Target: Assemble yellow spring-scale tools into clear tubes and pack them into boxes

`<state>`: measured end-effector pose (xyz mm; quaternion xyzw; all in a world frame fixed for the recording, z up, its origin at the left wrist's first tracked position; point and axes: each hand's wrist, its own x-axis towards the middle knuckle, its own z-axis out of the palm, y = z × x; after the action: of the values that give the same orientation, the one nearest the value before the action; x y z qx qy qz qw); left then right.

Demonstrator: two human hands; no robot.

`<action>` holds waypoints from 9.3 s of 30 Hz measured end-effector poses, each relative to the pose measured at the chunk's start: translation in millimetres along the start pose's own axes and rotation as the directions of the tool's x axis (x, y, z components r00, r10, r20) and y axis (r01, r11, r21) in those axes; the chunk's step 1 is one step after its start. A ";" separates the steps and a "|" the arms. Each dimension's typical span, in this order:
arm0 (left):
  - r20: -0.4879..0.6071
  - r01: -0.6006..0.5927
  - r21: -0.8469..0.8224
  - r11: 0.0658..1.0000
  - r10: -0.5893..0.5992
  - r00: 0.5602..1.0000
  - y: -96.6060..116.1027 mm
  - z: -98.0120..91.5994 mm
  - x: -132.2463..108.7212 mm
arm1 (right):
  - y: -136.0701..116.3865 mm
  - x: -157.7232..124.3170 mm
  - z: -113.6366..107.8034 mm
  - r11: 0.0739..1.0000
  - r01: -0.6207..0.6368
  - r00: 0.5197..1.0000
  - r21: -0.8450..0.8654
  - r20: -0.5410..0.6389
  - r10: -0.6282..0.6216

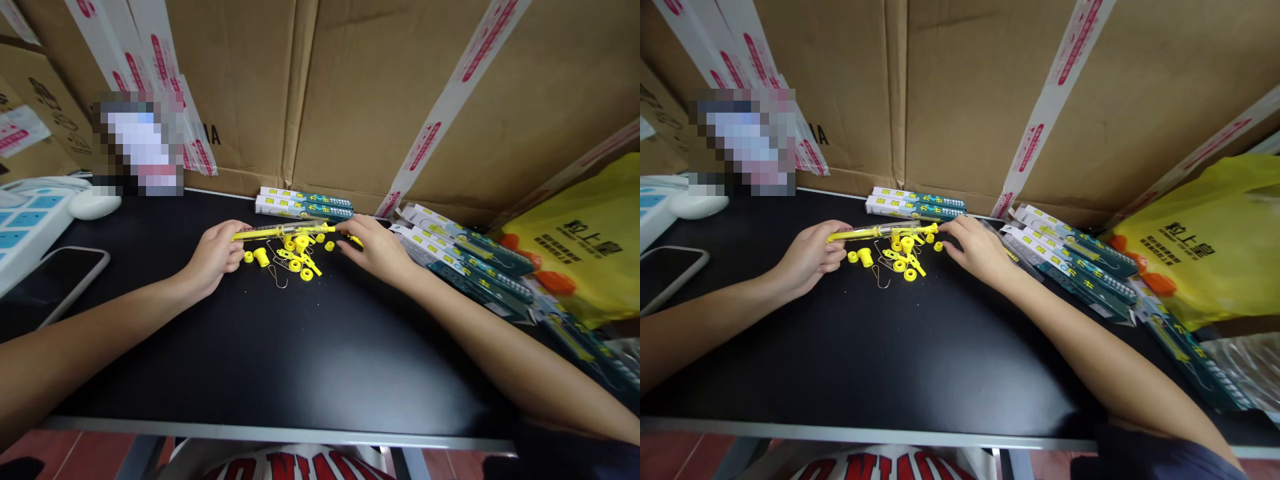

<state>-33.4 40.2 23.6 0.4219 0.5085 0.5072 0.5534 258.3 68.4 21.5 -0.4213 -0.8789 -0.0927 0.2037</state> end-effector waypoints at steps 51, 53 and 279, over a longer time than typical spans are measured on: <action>0.042 0.043 0.076 0.996 -0.046 0.998 -4.3 2.5 -1.5 | -13.4 -1.7 -29.1 0.777 -0.190 0.982 0.600 0.127 0.143; 0.041 0.043 0.081 0.996 -0.046 0.998 -4.0 2.8 -1.9 | -14.4 -1.6 -28.6 0.770 -0.193 0.981 0.608 0.132 0.141; 0.247 0.015 0.074 0.997 -0.033 0.968 -5.4 -3.0 2.5 | 4.8 -4.6 0.9 0.979 -0.027 0.997 0.202 0.076 0.012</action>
<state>-35.8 41.8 17.6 0.4954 0.4583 0.4252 0.6031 264.4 68.5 18.5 -0.4101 -0.8866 0.0152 0.2134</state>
